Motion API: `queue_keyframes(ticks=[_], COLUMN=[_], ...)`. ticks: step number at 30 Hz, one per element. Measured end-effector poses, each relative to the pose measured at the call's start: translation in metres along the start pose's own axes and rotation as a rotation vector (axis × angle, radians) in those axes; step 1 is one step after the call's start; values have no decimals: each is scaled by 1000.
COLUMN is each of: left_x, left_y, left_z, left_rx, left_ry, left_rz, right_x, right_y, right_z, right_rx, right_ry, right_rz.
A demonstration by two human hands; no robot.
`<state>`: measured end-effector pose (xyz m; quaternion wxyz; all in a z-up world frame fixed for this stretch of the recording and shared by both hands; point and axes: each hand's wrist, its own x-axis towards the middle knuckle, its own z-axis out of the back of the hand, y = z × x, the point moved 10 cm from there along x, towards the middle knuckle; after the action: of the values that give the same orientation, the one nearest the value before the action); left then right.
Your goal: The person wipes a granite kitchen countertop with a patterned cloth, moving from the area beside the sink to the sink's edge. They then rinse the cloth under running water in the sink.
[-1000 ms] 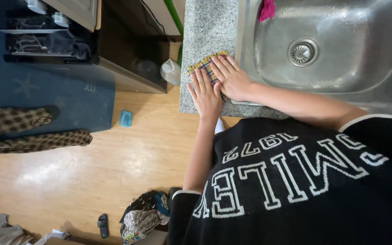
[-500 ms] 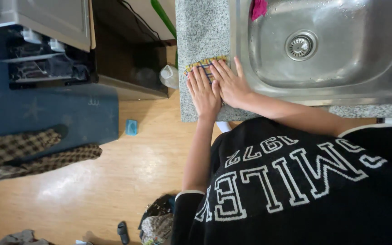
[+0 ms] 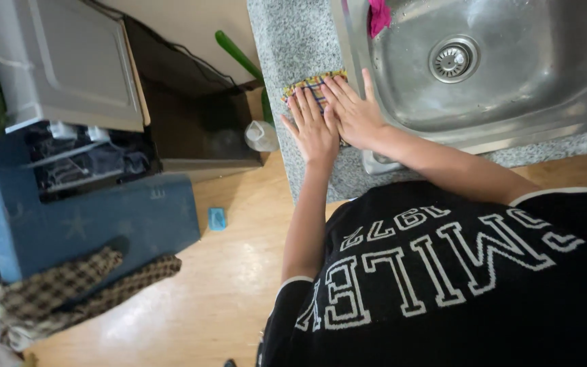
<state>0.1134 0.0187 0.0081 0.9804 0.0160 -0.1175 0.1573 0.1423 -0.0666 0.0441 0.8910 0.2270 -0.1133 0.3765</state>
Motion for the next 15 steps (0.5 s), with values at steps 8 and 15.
queue_keyframes(ticks=[8,15], left_x=[45,56], left_y=[0,3], left_z=[-19,-24], left_rx=[-132,-192], left_ry=[-104,-143], left_rz=[-131,-171], right_x=[27,41], right_y=[-25,-16], right_z=[-23,3], right_rx=[-361,-88], right_ry=[54,-67], right_rz=[-53,-62])
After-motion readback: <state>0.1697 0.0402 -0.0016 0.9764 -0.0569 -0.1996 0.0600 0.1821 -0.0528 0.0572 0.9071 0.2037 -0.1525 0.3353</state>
